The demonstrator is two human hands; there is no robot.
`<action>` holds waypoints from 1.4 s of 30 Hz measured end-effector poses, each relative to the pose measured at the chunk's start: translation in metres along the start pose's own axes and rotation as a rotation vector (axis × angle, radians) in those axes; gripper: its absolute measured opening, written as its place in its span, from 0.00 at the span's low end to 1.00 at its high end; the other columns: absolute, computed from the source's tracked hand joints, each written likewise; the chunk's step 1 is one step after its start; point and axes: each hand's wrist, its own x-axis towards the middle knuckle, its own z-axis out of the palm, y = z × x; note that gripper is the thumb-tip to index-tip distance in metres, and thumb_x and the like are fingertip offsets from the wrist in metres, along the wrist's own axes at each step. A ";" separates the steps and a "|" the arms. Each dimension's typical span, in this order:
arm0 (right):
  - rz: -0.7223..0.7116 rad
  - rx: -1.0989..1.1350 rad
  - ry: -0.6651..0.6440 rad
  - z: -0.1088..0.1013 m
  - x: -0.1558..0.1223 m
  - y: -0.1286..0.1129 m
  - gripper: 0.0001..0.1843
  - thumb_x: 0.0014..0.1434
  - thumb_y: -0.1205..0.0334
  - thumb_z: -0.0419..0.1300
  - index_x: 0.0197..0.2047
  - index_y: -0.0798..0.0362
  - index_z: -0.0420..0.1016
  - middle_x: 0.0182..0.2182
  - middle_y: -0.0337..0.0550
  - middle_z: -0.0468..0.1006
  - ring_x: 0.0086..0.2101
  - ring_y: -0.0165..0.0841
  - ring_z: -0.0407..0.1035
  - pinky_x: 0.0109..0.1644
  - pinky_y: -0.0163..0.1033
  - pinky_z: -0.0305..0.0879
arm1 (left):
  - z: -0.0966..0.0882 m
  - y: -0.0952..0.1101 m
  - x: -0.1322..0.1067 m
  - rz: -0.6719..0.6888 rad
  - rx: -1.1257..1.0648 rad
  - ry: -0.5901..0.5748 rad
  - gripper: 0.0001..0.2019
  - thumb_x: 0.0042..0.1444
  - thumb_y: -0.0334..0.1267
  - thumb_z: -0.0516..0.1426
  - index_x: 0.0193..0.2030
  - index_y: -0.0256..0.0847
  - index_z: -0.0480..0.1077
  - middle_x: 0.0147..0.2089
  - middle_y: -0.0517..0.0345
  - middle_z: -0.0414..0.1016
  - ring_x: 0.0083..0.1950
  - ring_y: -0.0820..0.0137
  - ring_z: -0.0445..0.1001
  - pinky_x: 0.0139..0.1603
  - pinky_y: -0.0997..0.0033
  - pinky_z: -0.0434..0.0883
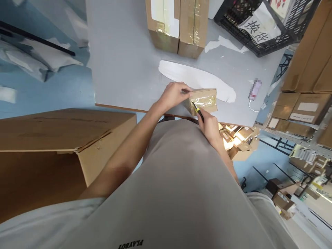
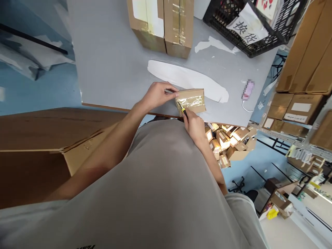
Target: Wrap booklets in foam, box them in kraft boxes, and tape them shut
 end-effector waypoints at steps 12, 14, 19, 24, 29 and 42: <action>0.225 -0.082 -0.014 0.012 0.002 -0.047 0.24 0.84 0.60 0.45 0.70 0.55 0.76 0.54 0.58 0.89 0.48 0.47 0.84 0.49 0.41 0.69 | 0.004 0.006 0.002 0.006 0.000 -0.021 0.06 0.61 0.38 0.71 0.45 0.44 0.88 0.49 0.54 0.89 0.51 0.57 0.87 0.60 0.57 0.85; 0.275 -0.100 -0.025 0.012 0.002 -0.055 0.22 0.84 0.61 0.45 0.68 0.54 0.76 0.53 0.57 0.89 0.47 0.47 0.83 0.49 0.40 0.67 | 0.004 0.011 0.002 -0.018 0.016 -0.030 0.05 0.61 0.38 0.71 0.44 0.45 0.88 0.49 0.54 0.89 0.50 0.58 0.87 0.59 0.59 0.84; 0.353 -0.170 -0.087 0.008 0.006 -0.073 0.20 0.84 0.63 0.45 0.65 0.54 0.76 0.52 0.57 0.88 0.48 0.47 0.83 0.49 0.40 0.66 | 0.005 0.019 -0.001 -0.046 0.037 -0.037 0.04 0.60 0.36 0.71 0.42 0.46 0.88 0.49 0.54 0.90 0.50 0.58 0.87 0.58 0.59 0.83; 0.397 -0.271 -0.154 0.003 0.012 -0.087 0.21 0.83 0.65 0.45 0.67 0.56 0.74 0.54 0.60 0.88 0.52 0.47 0.83 0.53 0.42 0.72 | 0.007 0.019 -0.003 -0.039 0.051 -0.013 0.05 0.61 0.35 0.69 0.42 0.49 0.88 0.49 0.55 0.89 0.50 0.57 0.86 0.57 0.58 0.83; 0.462 -0.343 -0.233 0.004 0.005 -0.092 0.22 0.82 0.70 0.45 0.69 0.58 0.73 0.53 0.63 0.88 0.54 0.48 0.84 0.57 0.45 0.76 | 0.011 0.018 -0.004 -0.044 0.070 0.015 0.05 0.63 0.36 0.69 0.42 0.47 0.89 0.48 0.53 0.89 0.48 0.58 0.86 0.58 0.56 0.83; 0.421 -0.305 -0.284 0.009 -0.002 -0.077 0.23 0.82 0.69 0.46 0.70 0.57 0.76 0.56 0.64 0.87 0.57 0.46 0.83 0.59 0.46 0.77 | 0.017 0.017 -0.015 -0.015 0.117 0.039 0.07 0.65 0.34 0.67 0.45 0.45 0.88 0.49 0.54 0.89 0.52 0.57 0.87 0.62 0.57 0.82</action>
